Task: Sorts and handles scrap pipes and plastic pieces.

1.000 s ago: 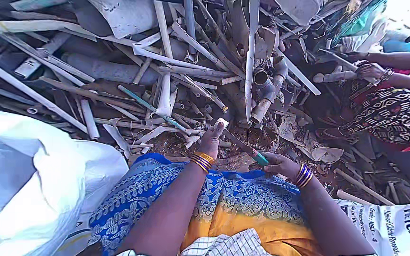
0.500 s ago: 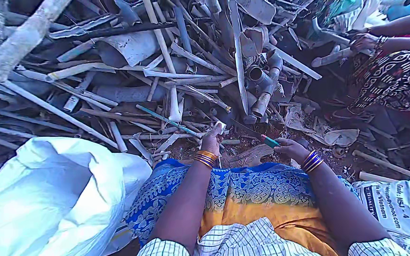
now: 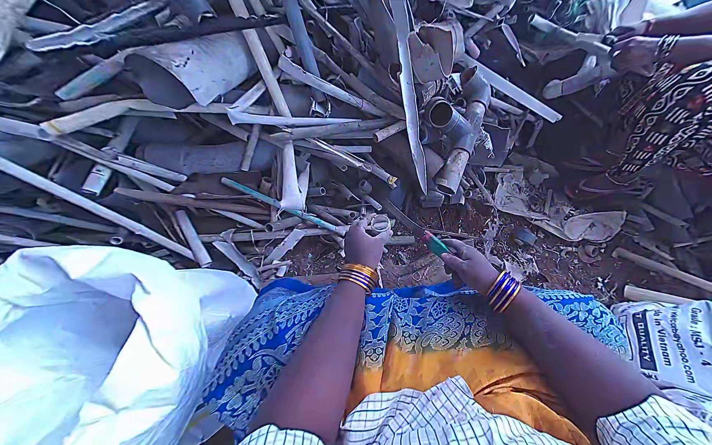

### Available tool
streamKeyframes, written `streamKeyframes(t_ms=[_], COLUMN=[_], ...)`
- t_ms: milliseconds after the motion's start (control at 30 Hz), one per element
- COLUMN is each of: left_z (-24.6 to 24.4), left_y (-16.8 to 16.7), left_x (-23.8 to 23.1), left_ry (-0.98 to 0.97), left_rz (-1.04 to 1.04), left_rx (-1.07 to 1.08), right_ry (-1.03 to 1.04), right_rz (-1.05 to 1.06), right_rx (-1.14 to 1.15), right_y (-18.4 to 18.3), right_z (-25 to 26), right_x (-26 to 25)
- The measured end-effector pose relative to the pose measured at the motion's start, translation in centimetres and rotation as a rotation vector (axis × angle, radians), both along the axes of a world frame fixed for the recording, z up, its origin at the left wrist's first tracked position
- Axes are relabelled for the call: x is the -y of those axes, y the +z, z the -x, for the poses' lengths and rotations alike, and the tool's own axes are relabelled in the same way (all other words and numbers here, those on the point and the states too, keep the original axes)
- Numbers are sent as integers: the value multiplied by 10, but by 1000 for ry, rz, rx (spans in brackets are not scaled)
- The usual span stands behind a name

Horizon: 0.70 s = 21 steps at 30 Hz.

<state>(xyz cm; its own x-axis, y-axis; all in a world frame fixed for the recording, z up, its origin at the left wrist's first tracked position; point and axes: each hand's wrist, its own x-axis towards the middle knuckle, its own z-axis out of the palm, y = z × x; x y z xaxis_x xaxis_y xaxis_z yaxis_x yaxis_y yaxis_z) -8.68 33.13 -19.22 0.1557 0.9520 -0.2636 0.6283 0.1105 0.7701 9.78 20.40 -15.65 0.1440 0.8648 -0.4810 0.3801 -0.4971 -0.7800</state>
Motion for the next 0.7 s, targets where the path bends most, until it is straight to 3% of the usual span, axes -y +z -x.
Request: streamKeyframes(t_ms=[167, 367, 467, 567, 700], left_z=[-20, -56, -63, -66, -60], left_y=[-5, -16, -12, -13, -14], left_x=[11, 43, 39, 28, 30], left_ry=[-246, -691, -724, -759, -789], left_rz=[198, 410, 317, 259, 291], left_rx=[-206, 110, -178, -396, -486], right_ry=[14, -114, -78, 70, 462], right_rz=[9, -46, 50, 239, 437], right_rx=[198, 371, 558, 742, 888], right_y=[12, 1, -8, -14, -35], right_z=[-35, -79, -98, -110, -116], right_x=[-2, 13, 18, 12, -31])
